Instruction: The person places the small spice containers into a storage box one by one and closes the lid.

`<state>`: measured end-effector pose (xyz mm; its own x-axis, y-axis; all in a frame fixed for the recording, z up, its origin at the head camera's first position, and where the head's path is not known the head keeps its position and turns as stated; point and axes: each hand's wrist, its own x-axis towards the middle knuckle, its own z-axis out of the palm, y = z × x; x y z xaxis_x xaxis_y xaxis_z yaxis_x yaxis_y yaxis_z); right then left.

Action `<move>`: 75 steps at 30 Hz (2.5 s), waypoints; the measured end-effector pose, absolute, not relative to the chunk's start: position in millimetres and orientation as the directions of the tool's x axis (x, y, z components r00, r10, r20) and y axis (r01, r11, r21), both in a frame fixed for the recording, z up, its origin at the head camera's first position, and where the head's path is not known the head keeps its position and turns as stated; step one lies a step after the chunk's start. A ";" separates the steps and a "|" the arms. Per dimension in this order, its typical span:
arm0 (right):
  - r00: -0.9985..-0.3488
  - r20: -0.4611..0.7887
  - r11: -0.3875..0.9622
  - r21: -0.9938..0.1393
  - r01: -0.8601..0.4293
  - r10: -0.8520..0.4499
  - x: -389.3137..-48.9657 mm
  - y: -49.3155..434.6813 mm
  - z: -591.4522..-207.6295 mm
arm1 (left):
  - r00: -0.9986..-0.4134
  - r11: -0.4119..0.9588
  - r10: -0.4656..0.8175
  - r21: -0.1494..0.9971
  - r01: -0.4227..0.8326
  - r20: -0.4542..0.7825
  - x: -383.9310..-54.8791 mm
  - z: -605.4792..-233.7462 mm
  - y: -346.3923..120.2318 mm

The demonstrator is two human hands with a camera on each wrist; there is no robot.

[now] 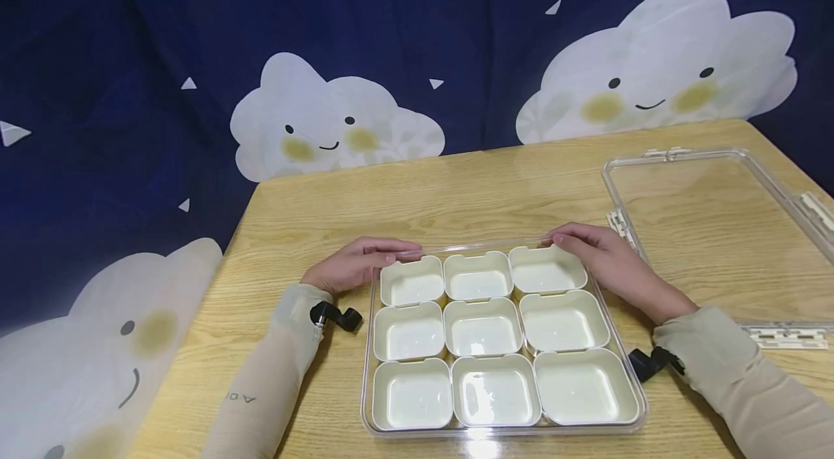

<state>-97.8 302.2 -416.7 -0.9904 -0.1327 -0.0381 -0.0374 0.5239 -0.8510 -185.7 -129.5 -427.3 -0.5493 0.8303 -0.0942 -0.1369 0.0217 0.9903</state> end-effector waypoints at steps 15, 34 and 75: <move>-0.991 -0.042 0.517 -0.856 -0.030 -0.127 -97.3 302.4 -414.0 | -0.558 0.065 0.823 0.993 -0.097 -0.108 -184.9 -425.6 -126.9; -0.982 -0.045 0.567 -0.821 -0.067 -0.181 -97.7 304.1 -405.7 | -0.582 0.052 0.808 0.995 -0.091 -0.095 -185.9 -427.1 -126.3; -0.977 -0.114 0.692 -0.691 0.209 0.181 -116.6 433.0 -376.6 | -0.577 0.028 0.810 0.989 -0.144 -0.106 -185.8 -431.7 -126.9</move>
<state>-116.6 433.0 -376.6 -0.9769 0.1808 -0.1143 0.2089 0.6924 -0.6906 -185.8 -126.9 -431.7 -0.5767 0.8100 -0.1063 -0.1437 0.0275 0.9892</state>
